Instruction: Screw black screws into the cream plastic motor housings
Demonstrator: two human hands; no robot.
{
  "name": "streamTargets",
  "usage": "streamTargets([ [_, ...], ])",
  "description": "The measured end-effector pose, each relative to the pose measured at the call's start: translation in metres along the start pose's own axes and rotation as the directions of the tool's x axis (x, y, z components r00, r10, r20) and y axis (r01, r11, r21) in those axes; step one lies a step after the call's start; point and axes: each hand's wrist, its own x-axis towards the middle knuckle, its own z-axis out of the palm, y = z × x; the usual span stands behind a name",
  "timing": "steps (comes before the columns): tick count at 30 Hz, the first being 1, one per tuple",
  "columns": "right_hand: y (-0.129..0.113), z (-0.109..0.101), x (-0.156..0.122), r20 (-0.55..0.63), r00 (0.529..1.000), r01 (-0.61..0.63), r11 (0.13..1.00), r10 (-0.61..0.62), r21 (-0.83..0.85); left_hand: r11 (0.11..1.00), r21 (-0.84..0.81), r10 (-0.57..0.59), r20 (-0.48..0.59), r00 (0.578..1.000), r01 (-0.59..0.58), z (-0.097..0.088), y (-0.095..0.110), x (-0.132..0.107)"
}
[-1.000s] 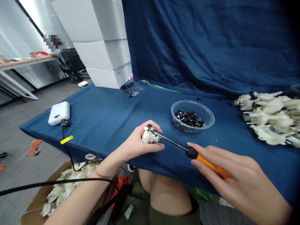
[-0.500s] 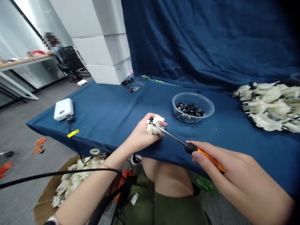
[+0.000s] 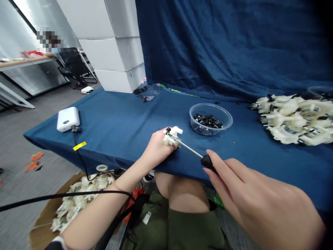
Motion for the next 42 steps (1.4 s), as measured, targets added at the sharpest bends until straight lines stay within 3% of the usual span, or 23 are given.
streamTargets([
  [6, -0.004, -0.012, 0.008, 0.023, 0.999, -0.038, 0.998, 0.037, 0.051, 0.994, 0.100, -0.029, -0.067, 0.997, 0.036, 0.006, 0.011, 0.000],
  [13, 0.011, 0.007, -0.009, 0.105, 0.970, -0.242, 0.923, 0.221, 0.300, 0.983, 0.164, -0.061, -0.150, 0.987, 0.086, 0.012, 0.022, -0.004],
  [18, 0.011, 0.015, -0.021, 0.130, 0.944, -0.331, 0.870, 0.305, 0.366, 0.977, 0.200, -0.047, -0.117, 0.992, 0.070, 0.011, 0.028, -0.003],
  [22, 0.009, 0.013, -0.021, 0.114, 0.949, -0.313, 0.908, 0.293, 0.279, 0.962, 0.262, -0.050, -0.104, 0.993, 0.076, 0.014, 0.028, 0.000],
  [27, 0.011, 0.002, -0.015, 0.022, 0.984, -0.176, 0.984, 0.175, 0.040, 0.965, 0.257, -0.030, -0.105, 0.994, 0.056, 0.017, 0.024, 0.001],
  [29, 0.015, 0.001, -0.013, 0.036, 0.987, -0.158, 0.986, 0.156, 0.052, 0.973, 0.226, -0.018, -0.088, 0.996, 0.038, 0.018, 0.023, 0.000],
  [32, 0.022, 0.002, -0.011, 0.119, 0.973, -0.220, 0.952, 0.199, 0.211, 0.984, 0.180, 0.006, -0.063, 0.998, 0.006, 0.017, 0.023, -0.001],
  [35, 0.027, 0.003, -0.007, 0.249, 0.927, -0.366, 0.829, 0.282, 0.424, 0.988, 0.157, 0.019, -0.056, 0.998, -0.010, 0.016, 0.025, -0.003],
  [38, 0.032, -0.001, -0.002, 0.426, 0.849, -0.523, 0.615, 0.313, 0.590, 0.989, 0.147, 0.023, -0.057, 0.998, -0.014, 0.014, 0.028, -0.005],
  [39, 0.035, -0.001, 0.000, 0.514, 0.806, -0.588, 0.507, 0.294, 0.631, 0.989, 0.146, 0.023, -0.060, 0.998, -0.014, 0.014, 0.029, -0.006],
  [42, 0.043, 0.001, 0.001, 0.770, 0.617, -0.786, 0.097, 0.161, 0.610, 0.990, 0.143, 0.019, -0.075, 0.997, -0.008, 0.015, 0.031, -0.008],
])
